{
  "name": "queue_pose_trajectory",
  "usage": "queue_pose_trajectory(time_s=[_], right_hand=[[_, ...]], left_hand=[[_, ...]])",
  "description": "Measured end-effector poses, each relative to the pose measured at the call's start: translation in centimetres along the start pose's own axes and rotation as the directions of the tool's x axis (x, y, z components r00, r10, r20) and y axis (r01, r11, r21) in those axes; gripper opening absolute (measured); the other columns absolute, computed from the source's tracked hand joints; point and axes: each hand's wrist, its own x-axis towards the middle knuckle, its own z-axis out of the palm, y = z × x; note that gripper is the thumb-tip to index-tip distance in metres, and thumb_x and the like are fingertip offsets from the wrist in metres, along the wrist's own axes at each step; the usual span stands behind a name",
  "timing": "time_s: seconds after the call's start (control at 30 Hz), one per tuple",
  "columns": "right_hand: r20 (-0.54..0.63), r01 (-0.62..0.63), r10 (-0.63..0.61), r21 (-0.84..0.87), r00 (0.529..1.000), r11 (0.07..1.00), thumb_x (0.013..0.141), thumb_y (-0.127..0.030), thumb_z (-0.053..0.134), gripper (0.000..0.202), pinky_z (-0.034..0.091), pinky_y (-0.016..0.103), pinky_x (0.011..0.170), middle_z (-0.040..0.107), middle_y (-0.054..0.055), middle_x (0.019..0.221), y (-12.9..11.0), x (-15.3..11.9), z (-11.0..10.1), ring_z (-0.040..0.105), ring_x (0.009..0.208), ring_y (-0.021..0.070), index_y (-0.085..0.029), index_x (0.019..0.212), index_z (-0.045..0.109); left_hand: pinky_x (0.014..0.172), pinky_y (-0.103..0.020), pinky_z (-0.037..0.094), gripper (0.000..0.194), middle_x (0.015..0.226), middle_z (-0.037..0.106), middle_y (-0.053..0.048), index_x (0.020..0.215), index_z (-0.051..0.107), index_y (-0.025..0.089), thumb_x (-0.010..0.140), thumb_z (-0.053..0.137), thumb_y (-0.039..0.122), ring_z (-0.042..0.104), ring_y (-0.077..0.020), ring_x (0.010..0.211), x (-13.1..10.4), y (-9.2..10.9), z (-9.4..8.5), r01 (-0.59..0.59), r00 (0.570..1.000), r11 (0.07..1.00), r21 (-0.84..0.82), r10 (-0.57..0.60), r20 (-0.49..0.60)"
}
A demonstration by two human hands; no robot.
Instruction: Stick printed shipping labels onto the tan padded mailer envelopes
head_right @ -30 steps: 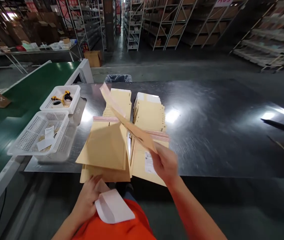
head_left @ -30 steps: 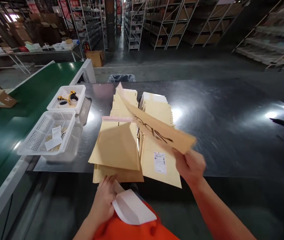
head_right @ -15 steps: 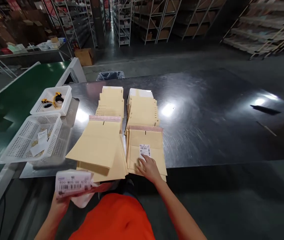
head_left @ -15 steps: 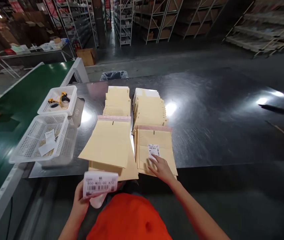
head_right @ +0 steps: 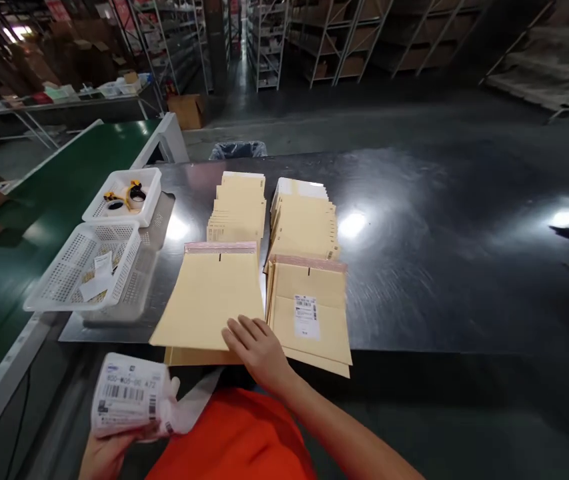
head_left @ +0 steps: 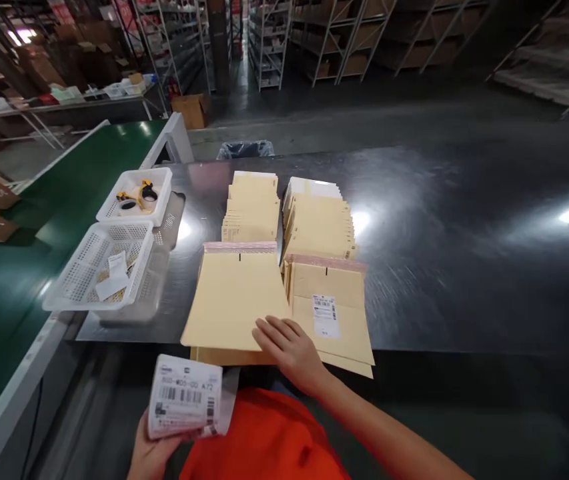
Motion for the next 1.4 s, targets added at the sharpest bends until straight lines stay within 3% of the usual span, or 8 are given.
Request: queue_pose_trajectory(time_s=[0.17, 0.3, 0.47, 0.57, 0.7, 0.83, 1.0, 1.4], right_hand=[[0.055, 0.049, -0.051, 0.041, 0.997, 0.998, 0.09, -0.014, 0.049, 0.031, 0.038, 0.04, 0.094, 0.063, 0.006, 0.123, -0.1, -3.4, 0.8, 0.05, 0.118, 0.0239, -0.021, 0.119, 0.059], [0.173, -0.118, 0.068, 0.299, 0.983, 0.947, 0.088, -0.035, 0.055, 0.032, 0.039, 0.046, 0.093, 0.061, 0.01, 0.123, 0.0, -2.0, -0.1, 0.051, 0.114, 0.0291, -0.022, 0.117, 0.06], [0.293, -0.396, 0.317, 0.854, 0.902, 0.337, 0.094, -0.055, 0.025, 0.052, 0.043, 0.042, 0.093, 0.058, 0.011, 0.122, -0.2, 2.8, -5.8, 0.053, 0.112, 0.0233, -0.024, 0.128, 0.05], [0.385, -0.438, 0.396, 0.898, 0.833, 0.047, 0.085, -0.054, 0.053, 0.042, 0.05, 0.031, 0.076, 0.064, 0.006, 0.099, -1.6, 5.4, -7.2, 0.061, 0.09, 0.0184, -0.022, 0.112, 0.058], [0.344, -0.469, 0.55, 0.877, 0.761, 0.101, 0.077, -0.036, 0.068, 0.017, 0.046, 0.023, 0.057, 0.06, 0.001, 0.073, -3.3, 6.1, -6.7, 0.056, 0.065, 0.012, -0.019, 0.076, 0.066], [0.218, -0.386, 0.462, 0.87, 0.86, 0.308, 0.082, -0.031, 0.065, 0.012, 0.046, 0.021, 0.055, 0.064, 0.001, 0.07, -4.2, 5.1, -6.9, 0.057, 0.061, 0.0107, -0.021, 0.084, 0.068], [0.036, -0.214, 0.33, 0.826, 0.943, 0.521, 0.088, -0.024, 0.058, 0.015, 0.048, 0.021, 0.06, 0.067, 0.003, 0.078, -4.6, 5.0, -7.2, 0.061, 0.069, 0.0114, -0.022, 0.1, 0.066], [0.265, -0.528, 0.596, 0.786, 0.758, 0.322, 0.078, -0.035, 0.066, 0.015, 0.048, 0.028, 0.062, 0.055, 0.003, 0.078, -2.0, 7.1, -3.2, 0.056, 0.071, 0.015, -0.022, 0.074, 0.071]], left_hand=[[0.088, -0.038, 0.053, 0.044, 0.114, 0.069, -0.012, 0.103, 0.072, 0.019, 0.062, 0.076, 0.036, 0.064, -0.0316, 0.103, -0.2, 0.5, 3.2, -0.253, 0.844, 0.959, 0.13, 0.152, 0.515], [0.09, -0.035, 0.05, 0.035, 0.115, 0.068, -0.011, 0.1, 0.073, 0.018, 0.068, 0.071, 0.032, 0.063, -0.0284, 0.102, 0.2, 0.9, 5.9, -0.307, 0.803, 0.939, 0.157, 0.168, 0.572], [0.079, -0.036, 0.055, 0.029, 0.105, 0.072, -0.011, 0.092, 0.075, 0.015, 0.067, 0.07, 0.028, 0.067, -0.0276, 0.092, -0.1, 0.8, 7.3, -0.037, 0.839, 0.988, 0.148, -0.05, 0.542], [0.084, -0.036, 0.054, 0.027, 0.106, 0.071, -0.009, 0.095, 0.074, 0.018, 0.072, 0.063, 0.027, 0.065, -0.0278, 0.099, 0.2, 0.4, 7.2, -0.169, 0.804, 0.969, 0.18, 0.03, 0.593], [0.095, -0.041, 0.048, 0.027, 0.117, 0.066, -0.011, 0.101, 0.072, 0.021, 0.08, 0.057, 0.027, 0.06, -0.0286, 0.109, 0.5, -0.3, 5.8, -0.531, 0.73, 0.765, 0.363, 0.196, 0.655], [0.105, -0.047, 0.038, 0.067, 0.141, 0.047, -0.013, 0.135, 0.044, 0.022, 0.073, 0.069, 0.032, 0.046, -0.0296, 0.127, -0.1, 0.6, 4.8, -0.624, 0.771, 0.675, 0.394, 0.448, 0.452], [0.083, -0.029, 0.052, 0.023, 0.106, 0.07, -0.009, 0.094, 0.069, 0.018, 0.083, 0.059, 0.036, 0.065, -0.0214, 0.096, -1.0, 4.1, 7.8, -0.435, 0.769, 0.889, 0.145, 0.283, 0.574], [0.062, -0.025, 0.049, 0.038, 0.072, 0.069, -0.003, 0.084, 0.067, 0.013, 0.08, 0.058, 0.05, 0.061, -0.0182, 0.069, 0.5, -0.2, 10.5, -0.197, 0.951, 0.966, 0.168, 0.147, 0.272]])
